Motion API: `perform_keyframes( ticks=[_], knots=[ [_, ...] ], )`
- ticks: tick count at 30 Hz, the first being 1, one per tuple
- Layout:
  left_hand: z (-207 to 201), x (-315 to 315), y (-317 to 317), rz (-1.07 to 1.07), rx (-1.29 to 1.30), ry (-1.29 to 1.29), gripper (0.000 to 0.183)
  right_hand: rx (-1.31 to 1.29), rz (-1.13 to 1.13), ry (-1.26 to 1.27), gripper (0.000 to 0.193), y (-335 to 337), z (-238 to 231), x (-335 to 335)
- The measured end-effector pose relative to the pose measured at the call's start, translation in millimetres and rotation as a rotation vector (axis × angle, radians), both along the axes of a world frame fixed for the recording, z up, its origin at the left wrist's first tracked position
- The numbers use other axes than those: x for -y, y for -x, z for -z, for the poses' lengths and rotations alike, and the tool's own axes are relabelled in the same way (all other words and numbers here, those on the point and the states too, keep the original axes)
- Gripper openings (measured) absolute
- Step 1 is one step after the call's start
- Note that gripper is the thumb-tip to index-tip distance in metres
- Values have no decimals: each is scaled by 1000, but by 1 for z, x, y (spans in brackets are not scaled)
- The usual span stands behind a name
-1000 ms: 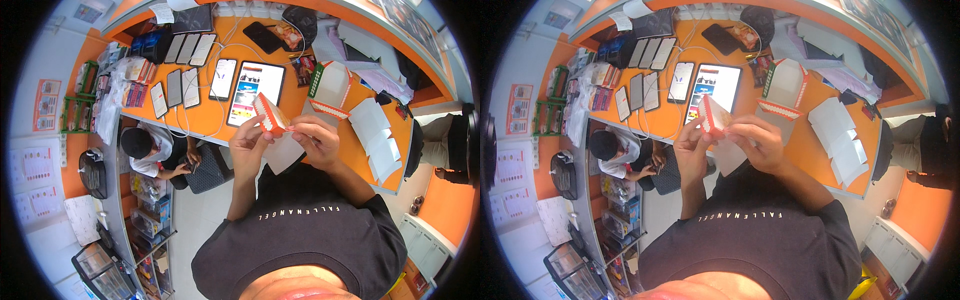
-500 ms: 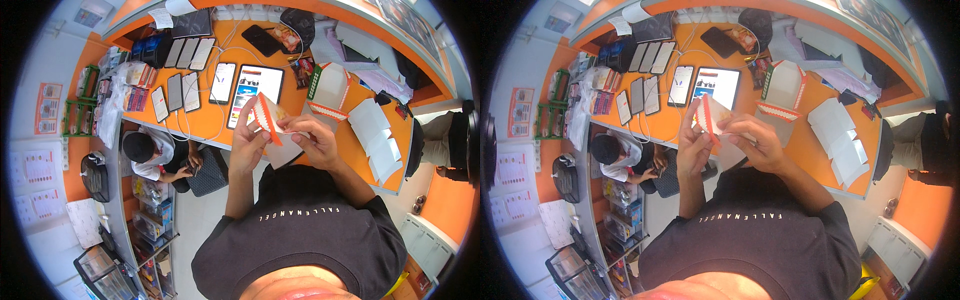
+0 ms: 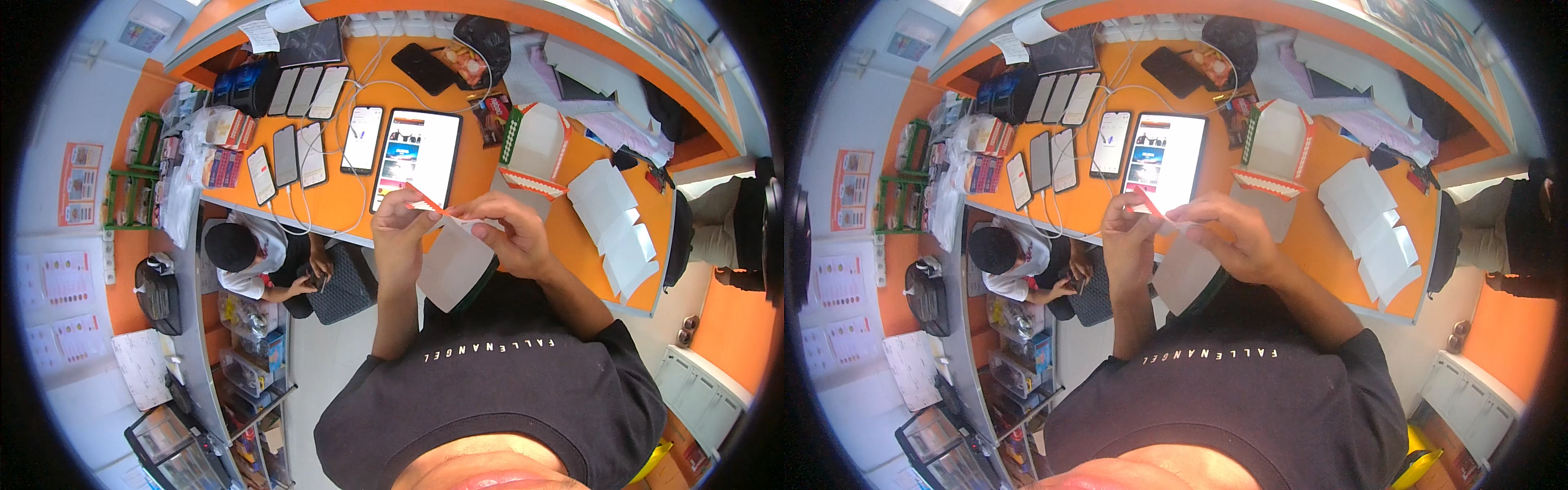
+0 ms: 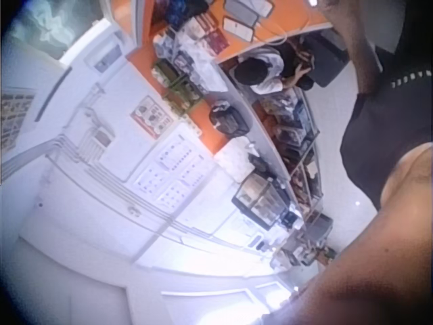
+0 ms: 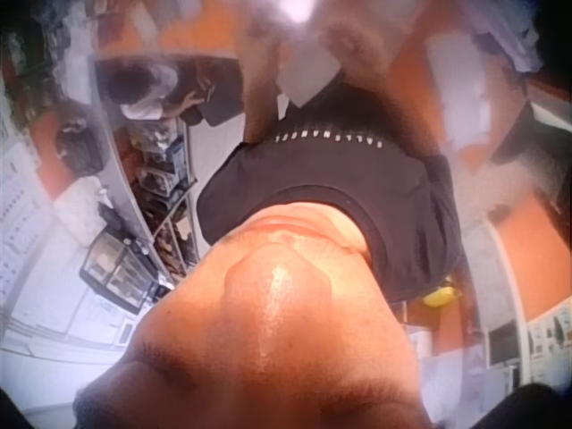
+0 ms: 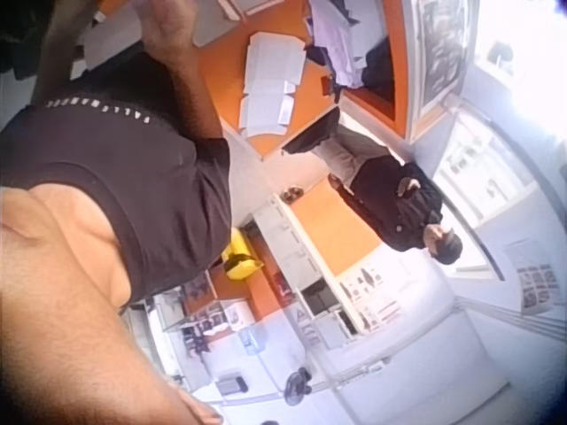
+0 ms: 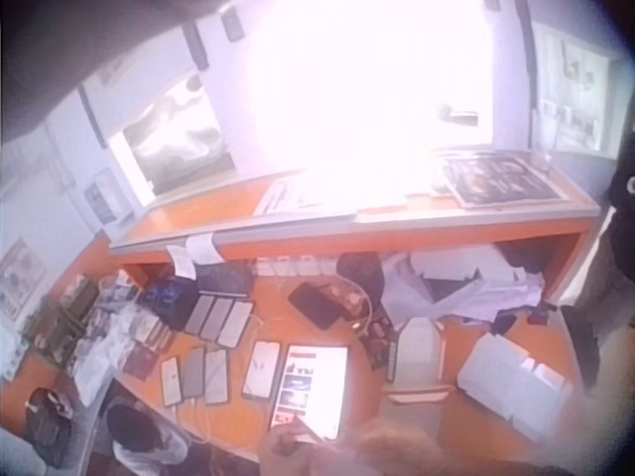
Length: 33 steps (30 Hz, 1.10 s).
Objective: The person unpacks a plastic-wrapped item, then folds and assembles flat cardboard pieces into small takeaway-style boxes at a counter. The person repeatedly folds flaps and tucks tabs to form the box shape.
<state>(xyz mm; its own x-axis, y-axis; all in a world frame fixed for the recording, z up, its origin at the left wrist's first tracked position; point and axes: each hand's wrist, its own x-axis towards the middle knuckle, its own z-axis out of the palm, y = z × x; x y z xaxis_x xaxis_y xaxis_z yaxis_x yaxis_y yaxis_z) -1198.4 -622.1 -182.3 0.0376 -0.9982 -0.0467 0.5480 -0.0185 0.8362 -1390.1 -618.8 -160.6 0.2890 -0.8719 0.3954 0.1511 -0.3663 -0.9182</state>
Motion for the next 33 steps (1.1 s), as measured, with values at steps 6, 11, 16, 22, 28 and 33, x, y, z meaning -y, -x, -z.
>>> perform_keyframes(
  ticks=[6,11,16,22,28,33],
  knots=[
    [-10,-11,32,-192,115,63,46,6,149,-234,16,-6,5,-5],
    [4,-18,26,-278,386,143,42,-127,186,-115,14,-7,0,-3],
    [-5,-25,24,-328,580,139,32,-208,198,57,19,-8,-4,-2],
    [-17,-33,14,-186,686,269,35,-240,188,66,16,-2,-4,-3],
    [-16,-32,13,-209,790,366,31,-244,217,81,15,-6,-5,-4],
    [-7,-32,11,-213,727,390,32,-306,208,99,16,-3,-7,-3]
  ],
)
